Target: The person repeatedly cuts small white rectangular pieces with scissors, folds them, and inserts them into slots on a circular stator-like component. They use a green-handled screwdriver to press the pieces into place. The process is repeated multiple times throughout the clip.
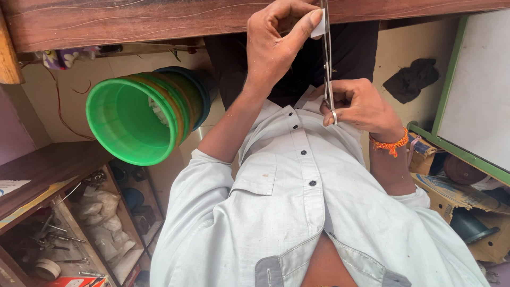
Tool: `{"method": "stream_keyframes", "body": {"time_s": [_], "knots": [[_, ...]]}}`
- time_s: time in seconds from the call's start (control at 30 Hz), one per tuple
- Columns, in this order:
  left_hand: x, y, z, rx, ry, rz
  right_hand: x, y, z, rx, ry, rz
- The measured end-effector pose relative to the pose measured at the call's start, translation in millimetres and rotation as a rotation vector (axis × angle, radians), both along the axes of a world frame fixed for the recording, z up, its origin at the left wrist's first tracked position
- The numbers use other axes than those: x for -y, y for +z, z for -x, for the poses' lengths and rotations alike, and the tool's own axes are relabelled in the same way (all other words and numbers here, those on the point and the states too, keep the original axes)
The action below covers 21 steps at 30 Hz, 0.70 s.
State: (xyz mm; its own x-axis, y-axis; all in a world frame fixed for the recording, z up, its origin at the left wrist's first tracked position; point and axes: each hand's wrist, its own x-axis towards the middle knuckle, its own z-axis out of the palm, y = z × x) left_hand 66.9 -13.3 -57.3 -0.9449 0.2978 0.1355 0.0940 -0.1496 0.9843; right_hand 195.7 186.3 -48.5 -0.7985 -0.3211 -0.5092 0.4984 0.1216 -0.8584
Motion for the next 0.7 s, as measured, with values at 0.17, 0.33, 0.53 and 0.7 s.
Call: {"method": "stream_keyframes", "body": {"time_s": [0.17, 0.33, 0.53, 0.7], "knots": [[-2.0, -4.1, 1.6, 0.068, -0.025, -0.018, 1.4, 0.1, -4.2, 0.020, -0.037, 0.047], [-4.7, -12.2, 0.2, 0.125, -0.077, -0.100, 0.4, -2.2, -10.6, 0.040, -0.069, 0.062], [-6.1, -14.4, 3.0, 0.144, -0.120, -0.205, -9.7, 0.8, -20.1, 0.035, -0.122, -0.140], [-3.8, 0.3, 3.7, 0.412, -0.312, -0.383, -3.0, 5.7, -11.4, -0.161, -0.413, 0.129]]}}
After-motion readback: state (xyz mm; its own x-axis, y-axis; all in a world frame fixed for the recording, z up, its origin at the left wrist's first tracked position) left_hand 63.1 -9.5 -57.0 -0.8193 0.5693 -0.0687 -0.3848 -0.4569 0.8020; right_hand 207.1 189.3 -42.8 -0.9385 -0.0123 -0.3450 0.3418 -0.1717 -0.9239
